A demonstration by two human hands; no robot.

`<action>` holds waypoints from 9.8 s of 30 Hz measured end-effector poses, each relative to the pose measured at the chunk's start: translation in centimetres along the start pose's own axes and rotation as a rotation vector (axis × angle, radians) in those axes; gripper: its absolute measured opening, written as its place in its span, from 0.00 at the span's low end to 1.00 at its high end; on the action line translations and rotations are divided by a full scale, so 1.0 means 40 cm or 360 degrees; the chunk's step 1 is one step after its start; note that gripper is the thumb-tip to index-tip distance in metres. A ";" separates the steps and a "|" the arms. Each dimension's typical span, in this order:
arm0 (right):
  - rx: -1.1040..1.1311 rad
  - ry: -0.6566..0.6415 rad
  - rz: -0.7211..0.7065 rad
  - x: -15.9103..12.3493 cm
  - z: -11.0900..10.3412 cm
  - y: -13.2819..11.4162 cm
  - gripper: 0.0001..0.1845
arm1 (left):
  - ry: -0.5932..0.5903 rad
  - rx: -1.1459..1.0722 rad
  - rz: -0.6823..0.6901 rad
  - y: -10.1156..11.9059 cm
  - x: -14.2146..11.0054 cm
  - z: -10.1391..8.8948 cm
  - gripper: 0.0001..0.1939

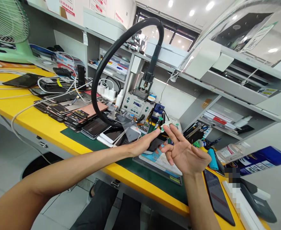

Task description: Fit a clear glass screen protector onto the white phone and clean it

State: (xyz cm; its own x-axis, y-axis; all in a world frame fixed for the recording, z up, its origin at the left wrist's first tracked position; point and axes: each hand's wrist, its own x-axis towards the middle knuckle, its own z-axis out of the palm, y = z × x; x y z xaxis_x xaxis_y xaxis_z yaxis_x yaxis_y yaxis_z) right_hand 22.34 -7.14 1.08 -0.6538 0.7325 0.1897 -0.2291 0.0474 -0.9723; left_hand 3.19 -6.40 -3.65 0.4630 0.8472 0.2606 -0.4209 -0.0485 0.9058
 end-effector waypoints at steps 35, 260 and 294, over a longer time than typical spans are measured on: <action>-0.0035 0.0232 -0.0041 -0.011 -0.023 -0.007 0.38 | 0.0019 0.0140 -0.0024 0.008 -0.008 0.002 0.33; -0.1180 0.0373 0.0030 0.039 -0.052 0.101 0.15 | 0.0765 -0.0426 -0.0386 0.032 0.018 0.014 0.23; -0.0472 0.0158 -0.0033 0.045 -0.058 0.102 0.17 | 0.0664 -0.0494 -0.0463 0.057 0.105 -0.039 0.27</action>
State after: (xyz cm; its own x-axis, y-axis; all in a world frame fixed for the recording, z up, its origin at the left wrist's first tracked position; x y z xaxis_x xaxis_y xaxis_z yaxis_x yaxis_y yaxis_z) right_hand 21.88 -4.06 -2.88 -0.5743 0.7912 0.2100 -0.0115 0.2486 -0.9685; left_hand 2.96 -2.14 -1.02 0.2746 0.9418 -0.1941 -0.5600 0.3207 0.7639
